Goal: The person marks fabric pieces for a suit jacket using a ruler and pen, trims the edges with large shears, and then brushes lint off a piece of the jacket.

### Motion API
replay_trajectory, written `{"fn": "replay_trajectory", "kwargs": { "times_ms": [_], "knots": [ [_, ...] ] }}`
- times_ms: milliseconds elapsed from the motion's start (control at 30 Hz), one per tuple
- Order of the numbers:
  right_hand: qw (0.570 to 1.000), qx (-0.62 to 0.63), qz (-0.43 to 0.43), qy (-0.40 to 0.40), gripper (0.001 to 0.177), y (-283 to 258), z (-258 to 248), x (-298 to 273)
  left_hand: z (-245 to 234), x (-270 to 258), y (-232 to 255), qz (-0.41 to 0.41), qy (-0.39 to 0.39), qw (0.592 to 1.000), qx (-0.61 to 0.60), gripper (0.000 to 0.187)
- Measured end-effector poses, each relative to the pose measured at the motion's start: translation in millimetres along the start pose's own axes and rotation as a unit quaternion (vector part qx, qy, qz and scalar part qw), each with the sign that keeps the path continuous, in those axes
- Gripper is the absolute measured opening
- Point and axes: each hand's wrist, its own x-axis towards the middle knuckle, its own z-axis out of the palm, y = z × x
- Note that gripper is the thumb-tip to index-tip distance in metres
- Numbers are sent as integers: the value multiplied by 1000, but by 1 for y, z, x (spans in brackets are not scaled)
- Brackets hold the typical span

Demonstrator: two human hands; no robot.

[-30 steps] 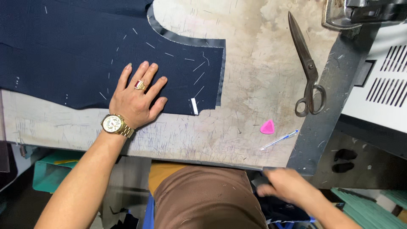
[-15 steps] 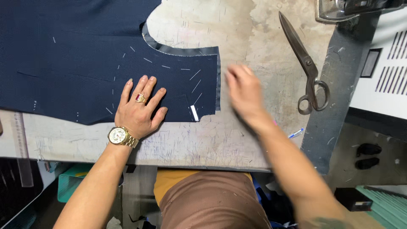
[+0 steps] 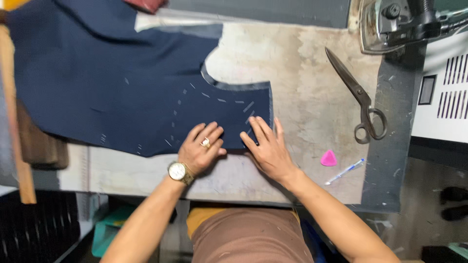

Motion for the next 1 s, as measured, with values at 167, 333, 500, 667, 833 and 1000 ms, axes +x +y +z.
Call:
{"fn": "replay_trajectory", "kwargs": {
  "times_ms": [167, 333, 500, 667, 833, 1000],
  "knots": [
    [991, 31, -73, 107, 23, 27, -7, 34, -75, -44, -34, -119, -37, 988, 87, 62],
    [986, 143, -9, 81, 35, 14, -80, 54, -172, -141, -142, -324, 42, 940, 97, 47],
    [835, 449, 317, -24, 20, -31, -135, 59, -365, -60, -149, -453, -21, 891, -20, 16],
    [763, 499, 410, -19, 14, -22, -139, 61, -377, -21, -184, -443, -64, 892, -69, 19],
    [802, 399, 437, -80, 38, 31, -71, 47, -298, -12, -211, -266, -133, 953, -59, 7],
    [823, 171, 519, 153, 37, 45, 21, 15, -198, -79, -272, -170, -235, 883, 368, 43]
  ]
}}
